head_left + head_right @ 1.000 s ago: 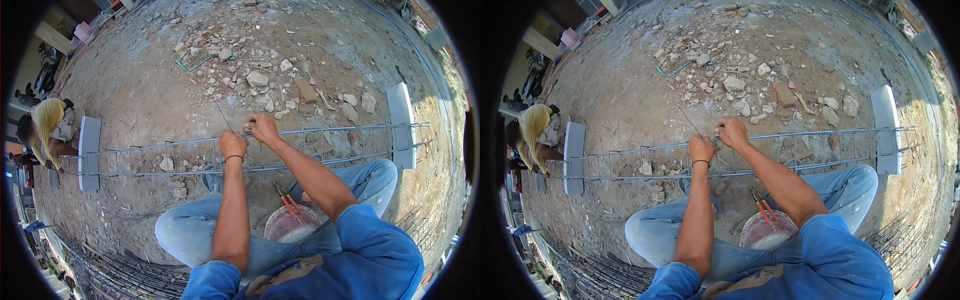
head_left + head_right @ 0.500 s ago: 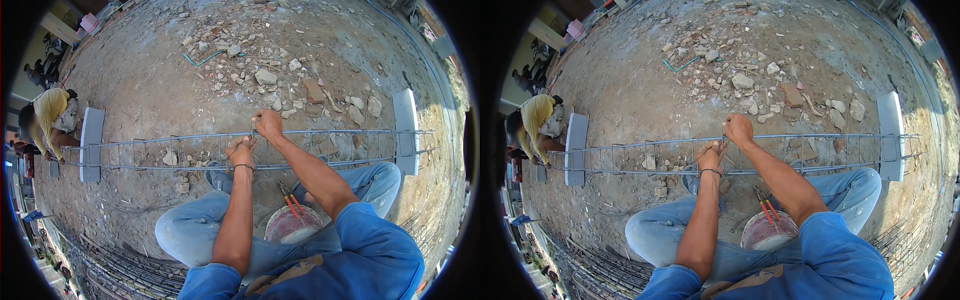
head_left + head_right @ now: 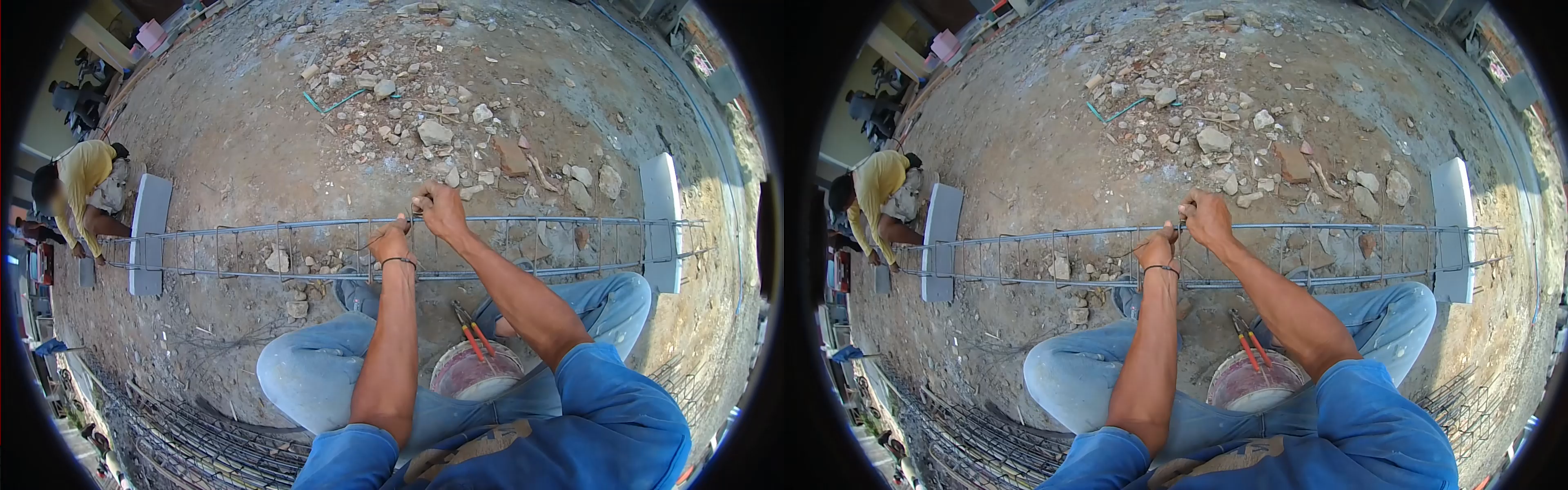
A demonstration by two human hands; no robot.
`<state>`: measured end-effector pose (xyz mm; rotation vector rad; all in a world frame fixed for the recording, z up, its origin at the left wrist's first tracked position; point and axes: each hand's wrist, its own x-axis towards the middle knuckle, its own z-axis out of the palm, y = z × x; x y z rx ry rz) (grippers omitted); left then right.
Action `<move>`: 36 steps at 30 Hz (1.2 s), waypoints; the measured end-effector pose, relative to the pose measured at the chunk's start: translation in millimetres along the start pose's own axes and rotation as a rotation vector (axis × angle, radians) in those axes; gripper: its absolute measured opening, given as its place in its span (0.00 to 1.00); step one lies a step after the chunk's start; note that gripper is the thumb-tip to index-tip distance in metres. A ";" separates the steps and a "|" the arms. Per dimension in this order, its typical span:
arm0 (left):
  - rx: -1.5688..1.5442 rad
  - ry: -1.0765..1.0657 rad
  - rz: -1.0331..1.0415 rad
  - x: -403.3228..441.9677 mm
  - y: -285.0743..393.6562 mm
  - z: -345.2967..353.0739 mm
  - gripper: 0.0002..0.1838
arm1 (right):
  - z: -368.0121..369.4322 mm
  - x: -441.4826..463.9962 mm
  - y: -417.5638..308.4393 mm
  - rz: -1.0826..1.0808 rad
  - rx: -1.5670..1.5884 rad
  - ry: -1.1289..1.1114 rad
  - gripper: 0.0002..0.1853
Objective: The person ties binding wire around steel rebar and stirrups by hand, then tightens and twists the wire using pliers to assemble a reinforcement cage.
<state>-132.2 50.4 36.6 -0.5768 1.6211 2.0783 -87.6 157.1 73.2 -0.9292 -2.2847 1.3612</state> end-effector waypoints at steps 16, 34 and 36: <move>-0.029 -0.164 -0.287 31.1 -8.5 -0.4 0.06 | -30.9 -25.3 -9.7 -0.091 -0.002 -0.036 0.01; 0.062 -0.121 -0.216 4.6 6.4 6.2 0.11 | 29.1 -57.9 27.7 0.609 0.708 0.033 0.03; 0.169 -0.112 -0.189 1.8 12.2 4.2 0.11 | 31.7 -53.3 30.7 0.674 0.803 0.055 0.04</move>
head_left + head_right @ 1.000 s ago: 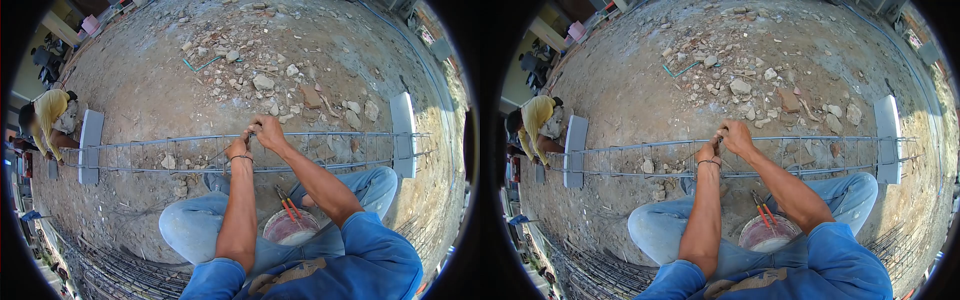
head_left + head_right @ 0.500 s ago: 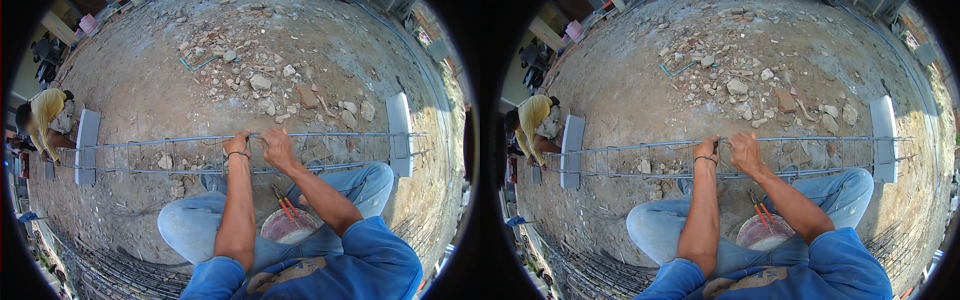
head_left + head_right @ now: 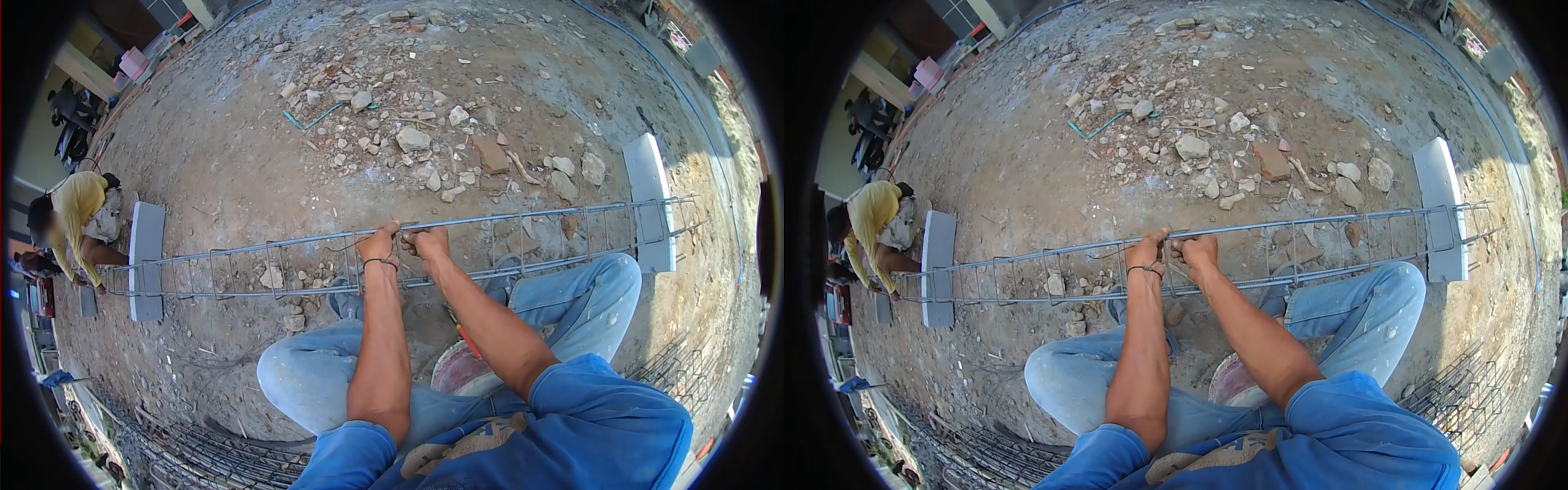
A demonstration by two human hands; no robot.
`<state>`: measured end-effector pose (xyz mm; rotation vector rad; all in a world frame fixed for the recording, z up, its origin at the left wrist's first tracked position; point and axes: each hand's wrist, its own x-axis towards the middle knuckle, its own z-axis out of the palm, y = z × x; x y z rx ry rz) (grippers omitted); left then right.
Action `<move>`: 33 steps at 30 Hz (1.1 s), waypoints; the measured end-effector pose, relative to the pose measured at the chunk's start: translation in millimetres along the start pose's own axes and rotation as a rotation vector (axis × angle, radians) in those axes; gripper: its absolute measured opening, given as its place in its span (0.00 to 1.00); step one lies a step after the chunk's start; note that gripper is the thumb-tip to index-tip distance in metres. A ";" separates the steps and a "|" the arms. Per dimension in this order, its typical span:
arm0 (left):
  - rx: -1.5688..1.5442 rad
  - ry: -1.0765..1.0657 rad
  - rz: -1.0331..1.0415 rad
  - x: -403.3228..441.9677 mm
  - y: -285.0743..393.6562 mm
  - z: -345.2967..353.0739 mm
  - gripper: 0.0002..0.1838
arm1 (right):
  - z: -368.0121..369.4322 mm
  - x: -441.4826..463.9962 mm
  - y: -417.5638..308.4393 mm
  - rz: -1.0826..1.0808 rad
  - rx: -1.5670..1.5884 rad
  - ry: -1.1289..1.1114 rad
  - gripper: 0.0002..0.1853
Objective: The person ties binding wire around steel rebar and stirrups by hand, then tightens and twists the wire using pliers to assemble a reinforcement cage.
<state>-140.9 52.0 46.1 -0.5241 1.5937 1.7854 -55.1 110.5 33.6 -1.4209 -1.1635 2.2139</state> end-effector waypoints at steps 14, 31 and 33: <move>-0.101 -0.008 -0.032 18.6 -9.8 -3.2 0.06 | 4.8 -4.7 5.0 -0.052 0.705 0.107 0.27; -0.210 -0.038 -0.132 16.5 -7.4 -0.4 0.05 | -23.1 -40.3 -63.5 -0.776 -0.927 0.140 0.06; -0.203 -0.016 -0.118 17.9 -10.9 -2.2 0.05 | -20.1 -11.2 -81.7 -0.925 -1.156 0.064 0.05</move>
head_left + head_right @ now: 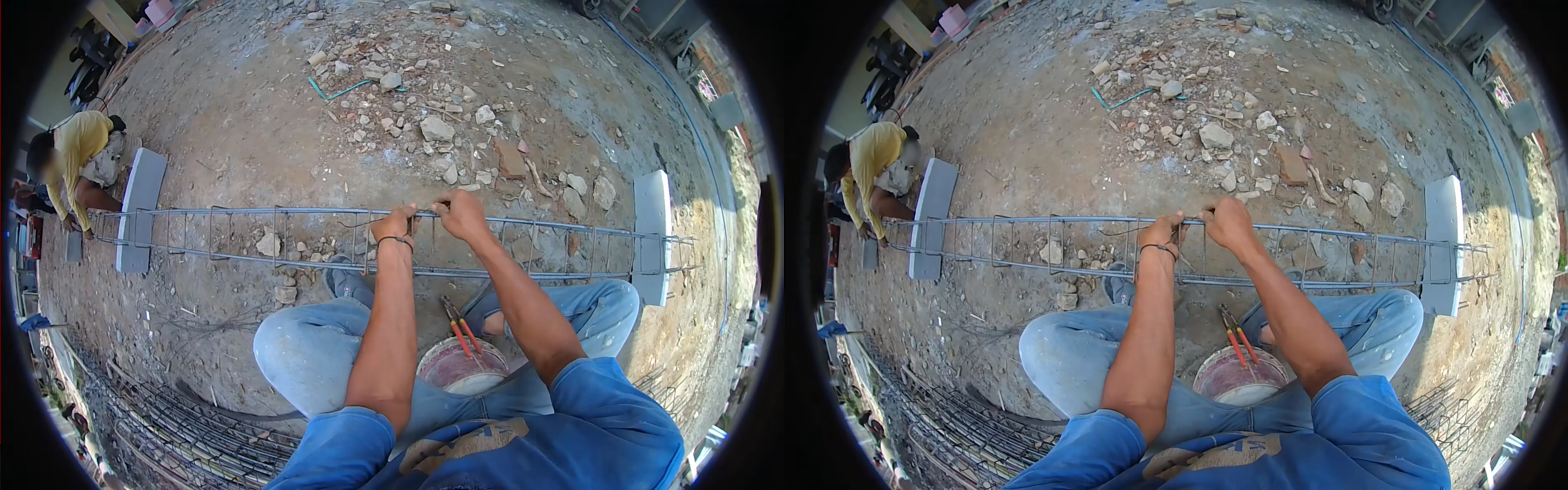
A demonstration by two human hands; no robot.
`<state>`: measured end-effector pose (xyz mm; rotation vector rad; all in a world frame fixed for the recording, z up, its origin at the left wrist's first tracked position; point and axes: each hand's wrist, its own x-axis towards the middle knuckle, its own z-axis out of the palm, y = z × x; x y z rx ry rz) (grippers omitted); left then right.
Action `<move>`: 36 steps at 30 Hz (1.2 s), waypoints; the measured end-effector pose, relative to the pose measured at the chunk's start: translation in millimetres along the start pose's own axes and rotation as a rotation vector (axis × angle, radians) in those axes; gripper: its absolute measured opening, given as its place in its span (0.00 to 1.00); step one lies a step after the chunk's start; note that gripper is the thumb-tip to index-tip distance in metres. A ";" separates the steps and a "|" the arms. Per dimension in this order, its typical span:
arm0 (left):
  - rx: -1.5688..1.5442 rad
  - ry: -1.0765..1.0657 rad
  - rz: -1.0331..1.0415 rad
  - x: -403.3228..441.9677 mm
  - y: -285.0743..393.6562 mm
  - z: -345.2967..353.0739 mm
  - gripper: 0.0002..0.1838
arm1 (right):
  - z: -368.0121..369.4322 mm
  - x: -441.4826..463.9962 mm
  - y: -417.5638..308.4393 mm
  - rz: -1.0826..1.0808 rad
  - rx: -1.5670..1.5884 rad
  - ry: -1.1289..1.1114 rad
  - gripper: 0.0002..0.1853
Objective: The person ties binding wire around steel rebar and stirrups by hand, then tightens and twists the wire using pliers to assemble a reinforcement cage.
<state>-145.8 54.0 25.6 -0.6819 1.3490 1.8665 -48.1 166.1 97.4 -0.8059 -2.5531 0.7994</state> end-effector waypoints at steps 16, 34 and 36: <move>-0.017 0.073 0.063 3.2 -2.8 4.9 0.11 | 12.8 33.2 8.5 0.029 0.181 -0.526 0.09; 0.361 0.375 0.643 -62.4 -23.9 5.4 0.09 | 35.2 -0.2 -0.5 -0.054 0.166 -0.146 0.08; 0.461 0.377 0.680 -71.7 -23.9 4.9 0.09 | 32.1 -2.8 -4.4 -0.014 0.145 -0.159 0.08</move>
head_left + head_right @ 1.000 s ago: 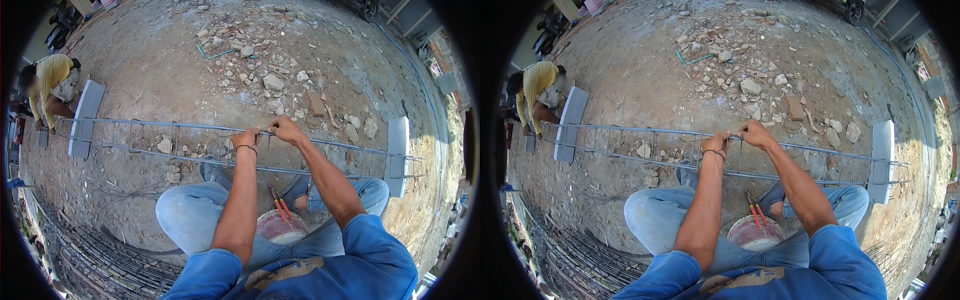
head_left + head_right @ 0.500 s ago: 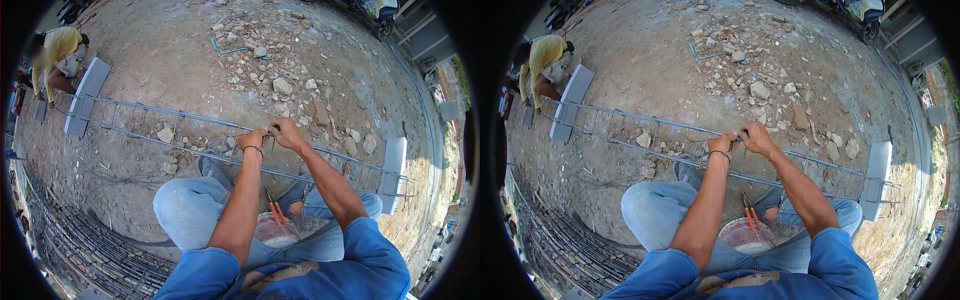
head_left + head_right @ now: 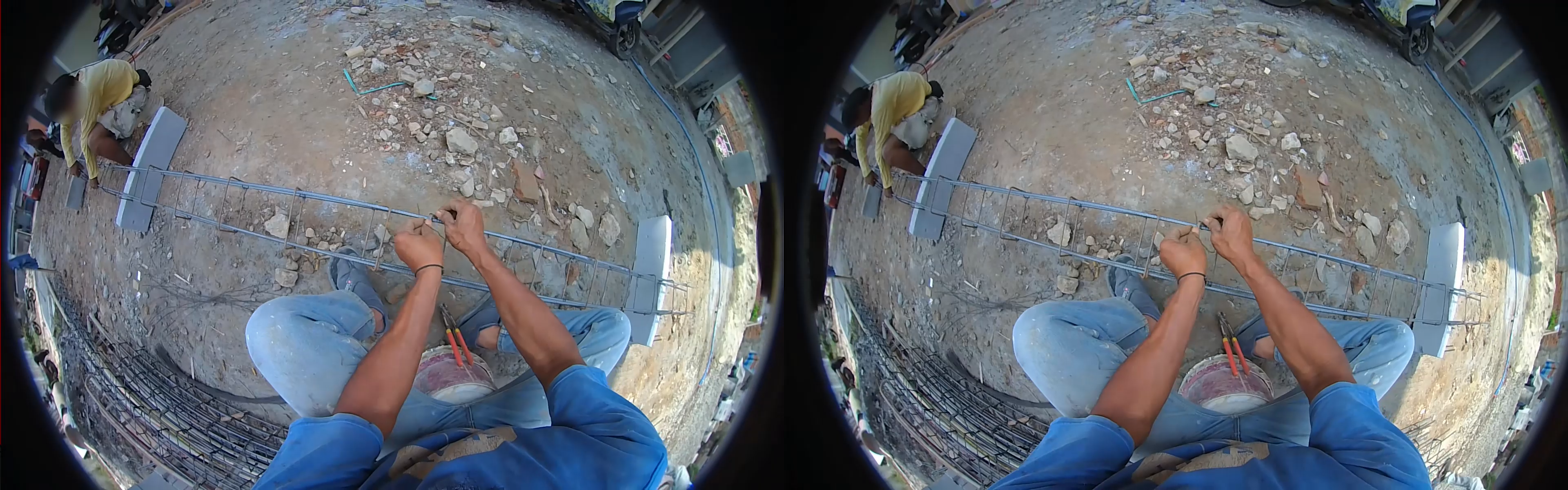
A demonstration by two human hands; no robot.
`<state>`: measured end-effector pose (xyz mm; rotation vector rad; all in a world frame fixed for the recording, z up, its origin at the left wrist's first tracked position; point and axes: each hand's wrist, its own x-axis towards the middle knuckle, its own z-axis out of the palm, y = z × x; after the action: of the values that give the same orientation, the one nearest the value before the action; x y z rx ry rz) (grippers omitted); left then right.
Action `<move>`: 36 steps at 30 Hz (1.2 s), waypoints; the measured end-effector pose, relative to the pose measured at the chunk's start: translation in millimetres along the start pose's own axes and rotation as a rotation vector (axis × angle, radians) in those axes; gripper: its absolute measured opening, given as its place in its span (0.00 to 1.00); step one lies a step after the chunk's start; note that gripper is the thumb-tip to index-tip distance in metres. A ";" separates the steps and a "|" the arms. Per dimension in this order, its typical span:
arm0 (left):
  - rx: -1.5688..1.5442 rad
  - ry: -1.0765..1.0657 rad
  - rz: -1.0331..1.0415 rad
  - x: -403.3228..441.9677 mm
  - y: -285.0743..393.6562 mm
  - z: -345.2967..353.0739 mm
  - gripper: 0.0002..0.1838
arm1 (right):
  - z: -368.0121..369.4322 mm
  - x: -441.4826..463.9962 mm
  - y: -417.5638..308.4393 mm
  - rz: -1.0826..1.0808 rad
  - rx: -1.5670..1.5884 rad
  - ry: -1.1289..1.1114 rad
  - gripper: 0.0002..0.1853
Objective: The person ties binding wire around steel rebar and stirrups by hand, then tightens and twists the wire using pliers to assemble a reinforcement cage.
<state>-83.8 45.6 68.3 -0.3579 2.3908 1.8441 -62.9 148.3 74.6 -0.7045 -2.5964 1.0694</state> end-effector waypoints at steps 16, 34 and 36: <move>-0.313 -0.320 -0.288 40.9 -36.2 -2.8 0.08 | 15.4 -24.5 -1.4 -0.088 0.041 0.157 0.10; -0.630 -0.468 -0.938 66.2 -38.2 17.0 0.07 | -8.8 -25.6 -23.2 -0.271 -0.255 0.182 0.13; -0.636 -0.456 -0.925 65.1 -33.4 14.5 0.06 | -17.2 -16.6 -25.1 -0.333 -0.326 0.259 0.12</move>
<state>-139.4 43.5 18.7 -0.8032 1.0011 1.8295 -50.4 134.4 103.8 -0.4168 -2.5585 0.4326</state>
